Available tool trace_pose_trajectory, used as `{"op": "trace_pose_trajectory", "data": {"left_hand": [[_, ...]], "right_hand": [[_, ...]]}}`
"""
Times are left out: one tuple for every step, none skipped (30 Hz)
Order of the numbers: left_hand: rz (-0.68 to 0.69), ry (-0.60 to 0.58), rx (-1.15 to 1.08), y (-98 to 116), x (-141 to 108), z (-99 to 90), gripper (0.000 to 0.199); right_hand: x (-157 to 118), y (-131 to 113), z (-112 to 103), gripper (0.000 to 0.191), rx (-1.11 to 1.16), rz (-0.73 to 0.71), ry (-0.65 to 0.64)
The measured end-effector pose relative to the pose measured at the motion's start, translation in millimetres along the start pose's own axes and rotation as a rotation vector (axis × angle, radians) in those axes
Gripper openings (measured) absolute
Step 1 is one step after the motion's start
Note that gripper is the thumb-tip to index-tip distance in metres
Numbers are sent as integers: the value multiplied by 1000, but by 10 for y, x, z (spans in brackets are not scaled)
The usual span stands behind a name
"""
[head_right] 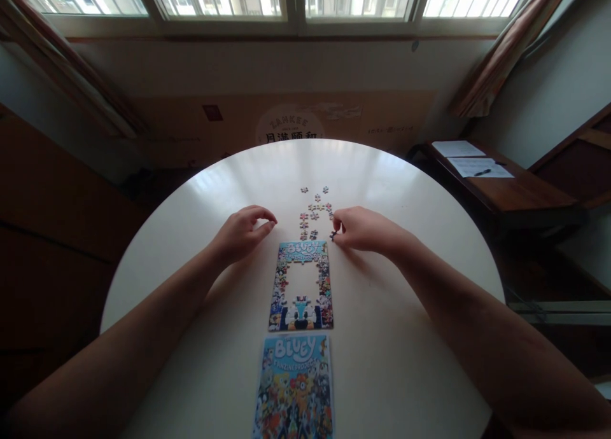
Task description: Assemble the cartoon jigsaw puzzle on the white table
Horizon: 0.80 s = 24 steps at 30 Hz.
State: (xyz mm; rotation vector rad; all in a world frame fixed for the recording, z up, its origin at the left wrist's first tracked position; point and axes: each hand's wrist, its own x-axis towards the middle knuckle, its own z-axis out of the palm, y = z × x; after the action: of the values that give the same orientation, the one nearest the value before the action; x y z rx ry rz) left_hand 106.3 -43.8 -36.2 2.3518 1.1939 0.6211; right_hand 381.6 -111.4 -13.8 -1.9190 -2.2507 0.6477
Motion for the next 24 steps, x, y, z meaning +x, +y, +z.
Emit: {"op": "trace_pose_trajectory", "data": {"left_hand": [[5, -5, -1, -4, 0, -3, 17], [10, -12, 0, -7, 0, -8, 17], [16, -20, 0, -6, -1, -13, 18], [22, -25, 0, -1, -3, -18, 18], [28, -26, 1, 9, -7, -24, 18], [33, -24, 1, 25, -13, -30, 19], [40, -20, 2, 47, -21, -35, 19], [52, -19, 1, 73, -30, -39, 20], [69, -18, -2, 101, -39, -41, 20], [88, -22, -4, 128, -47, -43, 20], [107, -27, -5, 151, -54, -43, 20], [125, -32, -6, 166, -58, -43, 20], [142, -38, -8, 173, -59, -45, 19], [158, -52, -10, 170, -59, -48, 18], [173, -74, -14, 162, -57, -56, 17], [189, -108, -20, 150, -57, -70, 17], [200, -153, -25, 141, -59, -92, 17], [203, -212, -24, 138, -65, -121, 17], [201, -285, -17, 147, -75, -156, 19], [195, -363, -11, 167, -90, -196, 22], [190, -443, -9, 199, -108, -238, 25], [189, -520, -15, 241, -128, -277, 28], [190, -584, -34, 287, -149, -312, 30], [193, -639, -58, 334, -169, -340, 30]], "right_hand": [[3, 16, -17, 7, 26, 3, -14], [4, 32, -38, 5, 56, 4, -36], [2, 50, -62, 5, 93, 3, -68], [-2, 66, -86, 6, 144, 0, -105], [-9, 82, -111, 7, 208, 2, -140], [-19, 93, -135, 8, 278, 10, -167], [-31, 98, -157, 10, 348, 22, -180], [-46, 95, -174, 13, 414, 31, -180], [-63, 82, -187, 15, 480, 31, -177], [-81, 58, -194, 18, 542, 21, -187], [-101, 22, -195, 20, 594, 2, -212], [-123, -25, -190, 23, 632, -23, -249], [-145, -82, -179, 25, 652, -48, -294], [-168, -147, -162, 27, 658, -69, -343], [-192, -216, -140, 27, 655, -87, -394], [-215, -287, -113, 27, 651, -105, -440], [-238, -357, -84, 25, 649, -124, -481], [-259, -422, -52, 23, 651, -141, -522], [-277, -481, -19, 20, 660, -154, -559], [-291, -530, 13, 18, 674, -163, -589], [-302, -570, 44, 15, 690, -168, -612], [-307, -598, 71, 13, 707, -169, -625], [-307, -615, 95, 11, 721, -166, -633], [-302, -622, 114, 10, 731, -158, -637]]}}
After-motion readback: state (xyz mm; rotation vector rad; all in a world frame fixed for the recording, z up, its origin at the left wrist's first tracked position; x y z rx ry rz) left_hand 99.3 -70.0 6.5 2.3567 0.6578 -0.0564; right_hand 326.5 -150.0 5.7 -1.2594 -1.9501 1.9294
